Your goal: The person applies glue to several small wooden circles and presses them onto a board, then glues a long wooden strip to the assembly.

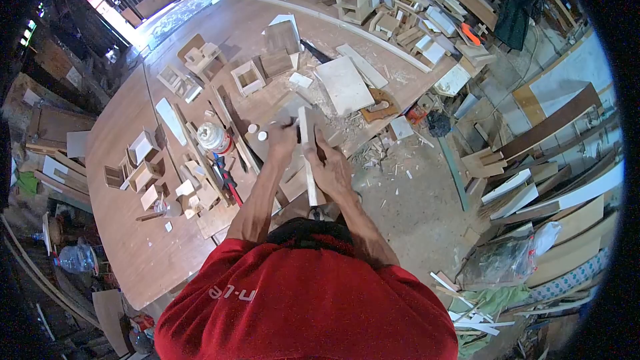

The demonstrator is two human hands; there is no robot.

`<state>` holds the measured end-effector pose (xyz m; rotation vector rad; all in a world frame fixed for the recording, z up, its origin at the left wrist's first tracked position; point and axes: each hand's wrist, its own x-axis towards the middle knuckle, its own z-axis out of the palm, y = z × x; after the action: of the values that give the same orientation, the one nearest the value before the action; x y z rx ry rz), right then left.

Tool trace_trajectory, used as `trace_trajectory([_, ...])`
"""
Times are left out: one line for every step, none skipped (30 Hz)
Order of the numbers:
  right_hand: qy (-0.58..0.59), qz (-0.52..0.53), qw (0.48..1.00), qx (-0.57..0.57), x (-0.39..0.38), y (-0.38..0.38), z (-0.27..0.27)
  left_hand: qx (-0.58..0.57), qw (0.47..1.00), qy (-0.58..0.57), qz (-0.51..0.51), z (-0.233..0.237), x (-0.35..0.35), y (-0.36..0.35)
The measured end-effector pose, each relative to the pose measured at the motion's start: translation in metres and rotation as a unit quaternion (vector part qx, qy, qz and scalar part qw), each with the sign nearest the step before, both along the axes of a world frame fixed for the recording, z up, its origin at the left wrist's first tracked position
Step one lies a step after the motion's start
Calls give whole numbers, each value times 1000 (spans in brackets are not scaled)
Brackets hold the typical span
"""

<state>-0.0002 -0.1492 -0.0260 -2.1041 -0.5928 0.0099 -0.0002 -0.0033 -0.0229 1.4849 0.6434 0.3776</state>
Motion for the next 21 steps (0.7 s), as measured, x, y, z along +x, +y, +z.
trace_trajectory([105,-19,992,-66,-2,0,33,-28,999,-46,-4,5,-3,-9])
trace_trajectory([111,-22,991,-67,-1,-1,40,-58,995,-85,-10,5,-9,-17])
trace_trajectory([120,-23,989,-80,4,1,44,-66,995,-69,-7,3,-8,-17])
trace_trajectory([121,-25,988,-89,12,5,53,-60,995,-73,-11,2,-1,-11])
trace_trajectory([105,-18,987,-117,0,3,59,-105,990,-94,27,1,3,-8])
trace_trajectory([105,-15,987,-120,-3,2,53,-150,980,-110,68,-2,2,-8])
trace_trajectory([98,-39,989,-104,2,6,43,-113,988,-79,73,10,-2,-15])
trace_trajectory([93,-65,990,-86,9,10,33,-108,988,-84,70,18,5,-10])
trace_trajectory([138,-51,989,-34,25,9,28,-139,987,-83,16,17,-1,-10])
trace_trajectory([320,-26,947,-10,35,3,67,-173,981,-80,-36,14,-11,-13])
trace_trajectory([345,-8,935,86,47,2,42,-148,986,-69,-17,14,-8,-15])
trace_trajectory([372,15,912,175,53,1,15,-147,986,-75,-12,11,-5,-11])
trace_trajectory([370,21,913,173,51,2,17,-120,991,-55,-10,8,-3,-8])
trace_trajectory([428,34,877,216,48,2,18,-94,995,-33,-12,4,-1,-7])
trace_trajectory([485,42,834,258,45,1,19,-86,995,-30,-38,8,-3,-6])
trace_trajectory([489,39,832,258,43,1,17,-88,995,-25,-40,12,-6,-7])
trace_trajectory([473,22,842,259,43,3,16,-61,995,0,-73,17,-8,-7])
trace_trajectory([454,8,852,261,46,5,16,-33,994,22,-106,21,-7,-4])
trace_trajectory([457,22,851,257,47,4,16,-33,994,22,-105,20,-7,0])
trace_trajectory([457,23,851,257,48,3,15,34,992,9,-122,18,-7,3])
trace_trajectory([418,25,884,209,46,1,18,101,985,-3,-137,14,-6,4])
